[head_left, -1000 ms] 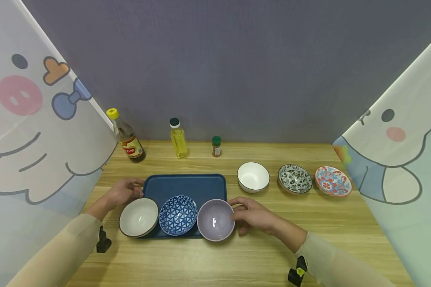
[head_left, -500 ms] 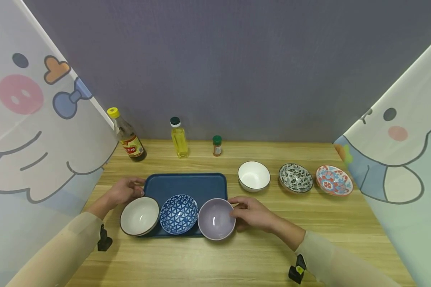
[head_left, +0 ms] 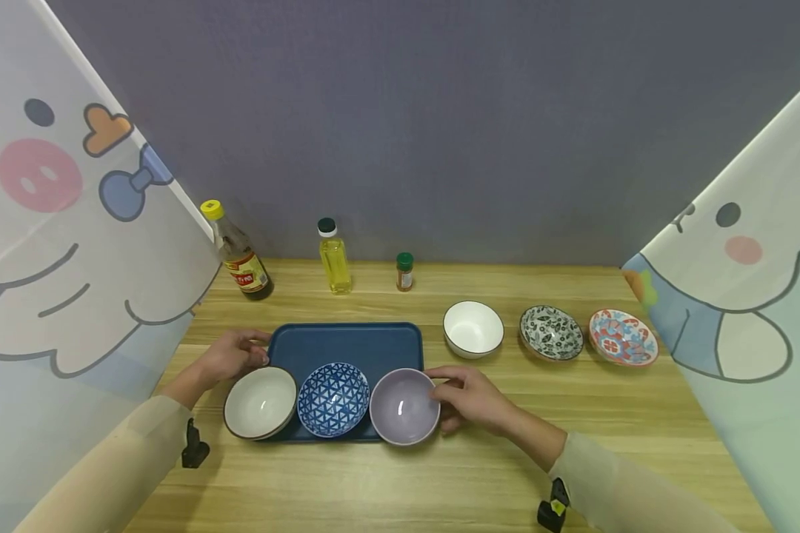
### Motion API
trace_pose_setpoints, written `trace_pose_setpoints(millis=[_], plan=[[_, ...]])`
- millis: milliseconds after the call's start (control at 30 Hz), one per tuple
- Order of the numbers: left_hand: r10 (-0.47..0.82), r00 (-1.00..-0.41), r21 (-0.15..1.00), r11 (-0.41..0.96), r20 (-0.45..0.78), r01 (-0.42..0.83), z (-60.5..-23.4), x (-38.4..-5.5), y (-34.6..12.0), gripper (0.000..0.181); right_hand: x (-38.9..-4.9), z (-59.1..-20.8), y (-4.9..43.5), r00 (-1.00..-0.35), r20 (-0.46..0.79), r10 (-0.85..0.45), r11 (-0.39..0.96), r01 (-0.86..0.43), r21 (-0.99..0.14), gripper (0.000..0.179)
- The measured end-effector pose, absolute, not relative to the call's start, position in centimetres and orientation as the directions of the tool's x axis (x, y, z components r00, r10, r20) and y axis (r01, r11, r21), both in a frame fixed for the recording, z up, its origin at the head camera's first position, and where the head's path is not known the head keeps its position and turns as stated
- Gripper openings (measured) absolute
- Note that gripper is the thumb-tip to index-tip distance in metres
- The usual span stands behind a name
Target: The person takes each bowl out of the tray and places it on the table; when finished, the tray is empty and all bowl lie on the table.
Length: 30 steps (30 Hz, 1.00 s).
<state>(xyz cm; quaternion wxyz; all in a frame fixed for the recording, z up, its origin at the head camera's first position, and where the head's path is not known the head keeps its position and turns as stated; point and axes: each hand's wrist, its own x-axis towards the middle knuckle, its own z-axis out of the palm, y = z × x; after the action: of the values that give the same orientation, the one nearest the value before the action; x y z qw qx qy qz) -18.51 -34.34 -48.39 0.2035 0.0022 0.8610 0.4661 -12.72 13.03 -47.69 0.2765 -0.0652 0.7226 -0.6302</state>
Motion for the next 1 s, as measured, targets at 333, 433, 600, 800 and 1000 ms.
trace_pose_setpoints(millis=[333,433,600,800,1000], plan=[[0.197,-0.917,0.8,0.571,-0.348,-0.181,-48.3,-18.6,-34.4,0.049,-12.6,-47.0,13.6,-0.865,-0.32,-0.386,0.177,0.27,-0.946,0.05],[0.18,-0.914,0.798,0.566,-0.363,-0.205,-48.4,-18.6,-34.4,0.049,-12.8,-46.5,14.1,-0.874,-0.317,-0.368,0.18,0.267,-0.947,0.051],[0.187,-0.917,0.796,0.575,-0.353,-0.189,-48.6,-18.6,-34.5,0.049,-13.0,-45.6,15.3,-0.889,-0.314,-0.333,0.176,0.269,-0.947,0.051],[0.194,-0.915,0.795,0.578,-0.353,-0.184,-48.6,-18.7,-34.6,0.049,-13.2,-44.4,17.4,-0.906,-0.314,-0.282,0.155,0.28,-0.947,0.052],[0.213,-0.912,0.8,0.575,-0.35,-0.173,-48.7,-18.7,-34.7,0.049,-13.1,-43.2,20.2,-0.926,-0.323,-0.196,0.117,0.305,-0.945,0.053]])
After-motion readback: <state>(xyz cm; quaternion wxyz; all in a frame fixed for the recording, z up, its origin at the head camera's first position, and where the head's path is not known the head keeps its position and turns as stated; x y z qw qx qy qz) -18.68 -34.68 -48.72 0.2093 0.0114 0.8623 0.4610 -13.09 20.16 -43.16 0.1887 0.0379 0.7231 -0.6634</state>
